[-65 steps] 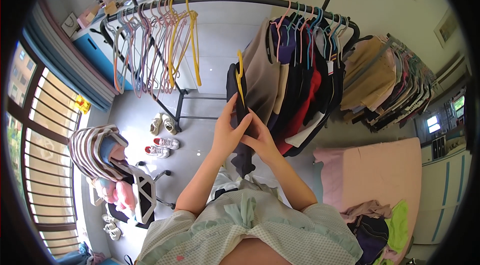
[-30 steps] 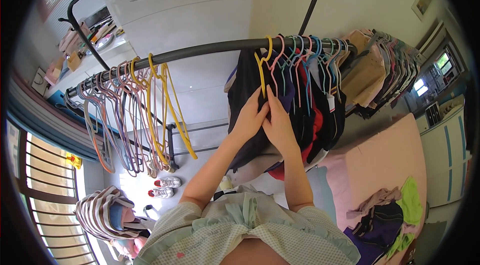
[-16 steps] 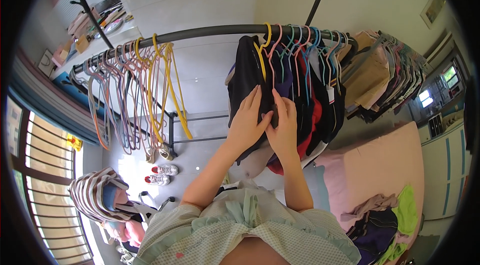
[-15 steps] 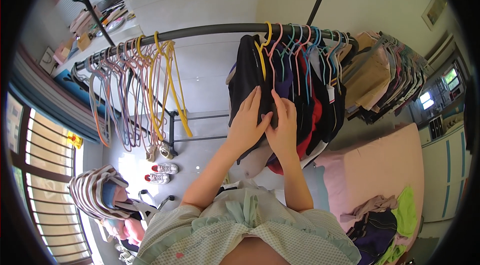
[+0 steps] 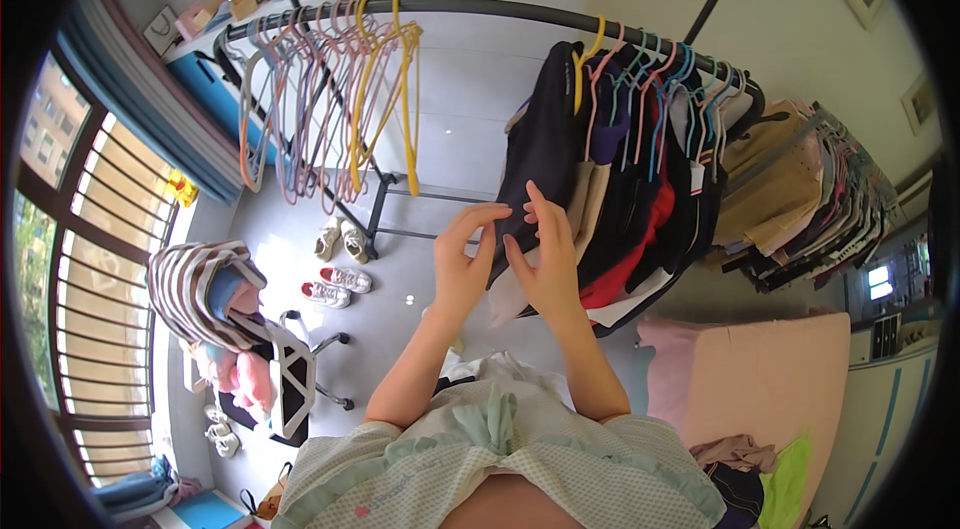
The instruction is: The person hangs clothes on a rack using hangers. They take hangers from the rack, place them inside different shirts and jackets, and then hang the garments back on the rack.
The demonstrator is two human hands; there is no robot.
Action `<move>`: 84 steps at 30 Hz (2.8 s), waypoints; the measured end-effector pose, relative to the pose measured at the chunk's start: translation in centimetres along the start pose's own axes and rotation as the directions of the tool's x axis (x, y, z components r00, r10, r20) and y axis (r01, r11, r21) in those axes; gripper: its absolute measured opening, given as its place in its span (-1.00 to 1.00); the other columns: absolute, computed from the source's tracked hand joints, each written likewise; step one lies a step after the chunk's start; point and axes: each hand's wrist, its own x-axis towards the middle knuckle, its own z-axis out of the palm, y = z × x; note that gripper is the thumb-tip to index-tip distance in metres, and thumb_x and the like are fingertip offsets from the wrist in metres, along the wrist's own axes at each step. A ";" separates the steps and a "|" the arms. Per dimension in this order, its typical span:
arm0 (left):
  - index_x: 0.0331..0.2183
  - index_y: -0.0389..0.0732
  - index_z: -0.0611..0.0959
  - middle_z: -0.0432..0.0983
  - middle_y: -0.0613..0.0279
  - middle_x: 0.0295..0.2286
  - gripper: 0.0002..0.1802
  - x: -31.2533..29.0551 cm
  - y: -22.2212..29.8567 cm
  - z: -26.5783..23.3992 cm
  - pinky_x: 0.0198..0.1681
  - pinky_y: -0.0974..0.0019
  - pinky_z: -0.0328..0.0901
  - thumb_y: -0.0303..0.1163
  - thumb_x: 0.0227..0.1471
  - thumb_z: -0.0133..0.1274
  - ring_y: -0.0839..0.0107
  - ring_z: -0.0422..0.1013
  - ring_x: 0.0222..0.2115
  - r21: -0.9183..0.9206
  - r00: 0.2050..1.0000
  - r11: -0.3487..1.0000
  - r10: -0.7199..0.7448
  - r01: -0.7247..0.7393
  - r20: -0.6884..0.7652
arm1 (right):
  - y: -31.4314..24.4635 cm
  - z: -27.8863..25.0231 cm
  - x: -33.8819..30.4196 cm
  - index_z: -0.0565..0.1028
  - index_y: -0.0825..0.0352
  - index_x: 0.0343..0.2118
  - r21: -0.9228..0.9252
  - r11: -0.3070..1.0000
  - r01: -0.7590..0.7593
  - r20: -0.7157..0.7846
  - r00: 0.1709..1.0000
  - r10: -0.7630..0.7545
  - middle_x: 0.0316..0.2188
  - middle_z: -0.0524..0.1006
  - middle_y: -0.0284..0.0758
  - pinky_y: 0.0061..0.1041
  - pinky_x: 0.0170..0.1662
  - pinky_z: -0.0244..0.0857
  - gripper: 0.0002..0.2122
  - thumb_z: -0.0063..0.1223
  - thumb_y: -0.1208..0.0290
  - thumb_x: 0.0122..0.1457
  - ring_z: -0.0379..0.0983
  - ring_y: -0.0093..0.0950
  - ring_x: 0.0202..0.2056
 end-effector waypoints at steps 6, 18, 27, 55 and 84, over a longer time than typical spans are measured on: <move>-0.39 -0.33 0.57 0.48 0.14 -0.33 -0.73 -0.7 -0.9 -3.0 -0.27 0.45 0.30 -0.77 -0.14 -0.15 0.36 0.42 -0.34 -0.146 0.978 0.989 -0.025 -0.006 -0.209 | -1.2 2.2 -0.3 0.24 0.30 0.09 0.079 0.994 0.078 0.105 0.991 -0.086 -0.19 0.36 -0.22 -0.43 -0.15 0.23 -0.41 0.11 0.61 -0.10 0.31 -0.30 -0.23; -0.23 -0.31 0.54 0.48 0.09 -0.22 -0.65 2.2 -5.1 -13.5 -0.10 0.34 0.24 -0.72 -0.11 -0.16 0.28 0.40 -0.18 0.118 0.921 0.989 -0.038 0.090 -0.387 | -5.2 12.2 2.9 0.31 0.26 0.03 0.205 0.979 0.014 0.283 0.956 -0.073 -0.27 0.42 -0.25 -0.45 -0.22 0.28 -0.50 0.05 0.58 -0.06 0.39 -0.36 -0.29; -0.02 -0.33 0.39 0.39 0.06 -0.09 -0.55 4.2 -9.6 -18.5 -0.04 0.37 0.22 -0.68 -0.02 -0.16 0.33 0.34 -0.08 0.118 0.971 0.977 -0.156 0.178 -0.179 | -5.4 21.5 4.9 0.17 0.24 0.13 0.071 0.993 -0.089 0.404 0.913 0.053 -0.40 0.50 -0.26 -0.38 -0.40 0.31 -0.47 -0.04 0.52 0.03 0.47 -0.29 -0.46; -0.01 -0.35 0.35 0.43 0.01 -0.20 -0.55 7.3 -8.2 -22.2 -0.23 0.24 0.28 -0.54 -0.01 -0.18 0.13 0.39 -0.29 0.124 0.979 0.985 0.092 -0.116 0.182 | -8.3 23.7 4.0 0.37 0.36 -0.18 0.536 0.738 -0.410 0.224 0.912 0.344 -0.60 0.24 -0.57 -0.76 -0.49 -0.01 -0.83 -0.11 0.55 0.16 0.11 -0.79 -0.56; -0.10 -0.13 0.47 0.24 0.16 0.00 -0.58 5.7 -0.7 -8.9 0.11 0.06 -0.05 -0.66 -0.04 -0.19 0.04 0.01 0.09 0.331 0.871 0.806 0.464 -0.490 0.160 | -17.5 0.0 -17.0 0.44 0.34 -0.29 0.266 0.768 -0.583 0.024 0.800 0.599 -0.70 0.26 -0.47 -0.66 -0.57 -0.05 -0.80 -0.13 0.37 0.08 0.09 -0.67 -0.66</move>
